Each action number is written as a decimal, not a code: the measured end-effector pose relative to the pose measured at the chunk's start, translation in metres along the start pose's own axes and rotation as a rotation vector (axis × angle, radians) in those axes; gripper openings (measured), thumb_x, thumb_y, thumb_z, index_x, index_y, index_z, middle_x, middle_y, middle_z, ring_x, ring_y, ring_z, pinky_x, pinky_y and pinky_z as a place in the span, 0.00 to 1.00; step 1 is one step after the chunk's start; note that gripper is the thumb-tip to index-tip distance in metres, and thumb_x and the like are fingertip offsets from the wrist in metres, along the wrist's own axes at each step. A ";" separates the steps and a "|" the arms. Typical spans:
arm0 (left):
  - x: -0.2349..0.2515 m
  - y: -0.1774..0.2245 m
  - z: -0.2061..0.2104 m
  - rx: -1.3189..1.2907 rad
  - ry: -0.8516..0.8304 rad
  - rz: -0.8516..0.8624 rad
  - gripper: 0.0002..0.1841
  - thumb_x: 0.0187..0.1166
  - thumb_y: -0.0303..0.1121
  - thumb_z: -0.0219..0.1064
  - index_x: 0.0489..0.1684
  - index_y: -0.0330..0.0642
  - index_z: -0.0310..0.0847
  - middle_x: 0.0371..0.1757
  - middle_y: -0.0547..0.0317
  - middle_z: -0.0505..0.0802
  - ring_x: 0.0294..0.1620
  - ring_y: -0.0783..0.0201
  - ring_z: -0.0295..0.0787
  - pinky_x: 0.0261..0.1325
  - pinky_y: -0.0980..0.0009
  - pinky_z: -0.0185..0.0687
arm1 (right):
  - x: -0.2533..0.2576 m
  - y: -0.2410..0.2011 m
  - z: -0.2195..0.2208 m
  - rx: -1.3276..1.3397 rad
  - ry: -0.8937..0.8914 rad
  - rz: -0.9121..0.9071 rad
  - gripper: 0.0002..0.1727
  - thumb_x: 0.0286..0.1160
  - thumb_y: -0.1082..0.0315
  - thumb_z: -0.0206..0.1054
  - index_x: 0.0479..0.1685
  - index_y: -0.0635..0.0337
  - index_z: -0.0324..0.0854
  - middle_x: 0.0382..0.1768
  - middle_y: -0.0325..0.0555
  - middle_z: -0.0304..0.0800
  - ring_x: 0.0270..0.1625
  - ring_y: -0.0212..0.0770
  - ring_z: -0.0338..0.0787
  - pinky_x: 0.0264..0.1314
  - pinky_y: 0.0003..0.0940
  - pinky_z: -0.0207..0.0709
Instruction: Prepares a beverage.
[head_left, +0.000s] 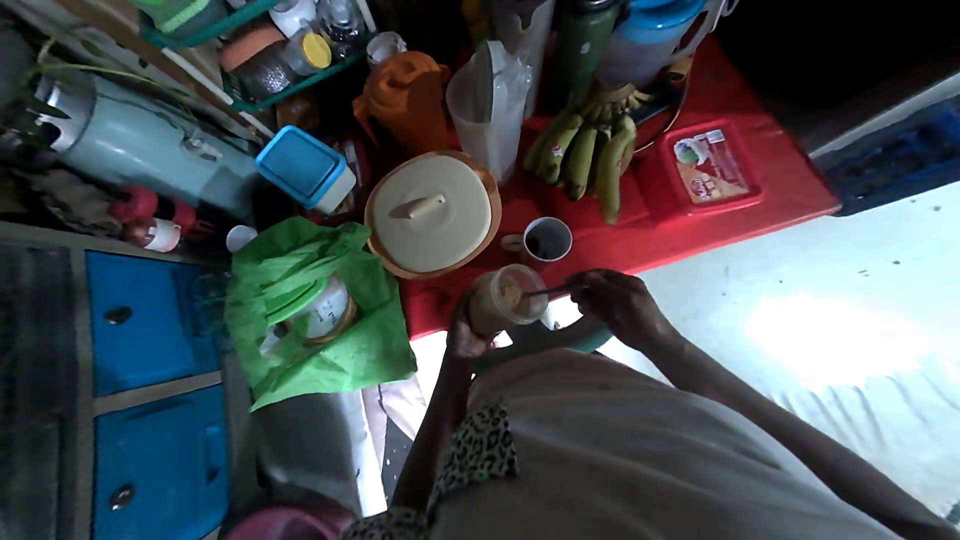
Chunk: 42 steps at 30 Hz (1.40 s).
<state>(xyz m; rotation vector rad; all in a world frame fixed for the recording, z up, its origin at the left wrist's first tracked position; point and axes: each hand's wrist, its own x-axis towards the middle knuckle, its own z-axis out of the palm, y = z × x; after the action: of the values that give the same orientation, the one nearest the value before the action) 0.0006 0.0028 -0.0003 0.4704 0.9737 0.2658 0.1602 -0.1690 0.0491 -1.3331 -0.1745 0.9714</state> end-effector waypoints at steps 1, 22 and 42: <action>0.001 -0.001 -0.001 -0.013 0.001 0.004 0.24 0.93 0.51 0.39 0.60 0.45 0.76 0.50 0.48 0.90 0.51 0.50 0.89 0.51 0.47 0.87 | 0.000 0.000 0.000 -0.004 -0.001 -0.013 0.19 0.89 0.75 0.44 0.42 0.64 0.85 0.27 0.34 0.91 0.27 0.25 0.88 0.37 0.20 0.84; 0.012 -0.007 -0.010 -0.113 -0.022 -0.025 0.25 0.91 0.52 0.39 0.57 0.43 0.76 0.47 0.45 0.90 0.45 0.48 0.90 0.42 0.50 0.88 | 0.008 0.013 -0.007 -0.090 0.006 -0.174 0.16 0.88 0.75 0.48 0.46 0.64 0.84 0.29 0.31 0.93 0.30 0.25 0.90 0.43 0.21 0.86; 0.014 -0.006 -0.010 -0.113 -0.021 -0.065 0.24 0.91 0.53 0.42 0.58 0.45 0.77 0.48 0.46 0.90 0.47 0.49 0.90 0.45 0.51 0.89 | 0.008 0.017 -0.014 -0.103 -0.004 -0.250 0.16 0.87 0.76 0.49 0.48 0.63 0.85 0.31 0.31 0.94 0.32 0.24 0.91 0.44 0.22 0.87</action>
<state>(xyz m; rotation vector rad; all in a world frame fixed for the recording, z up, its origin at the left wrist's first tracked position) -0.0004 0.0056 -0.0180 0.3368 0.9468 0.2553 0.1658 -0.1749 0.0271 -1.3660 -0.3886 0.7618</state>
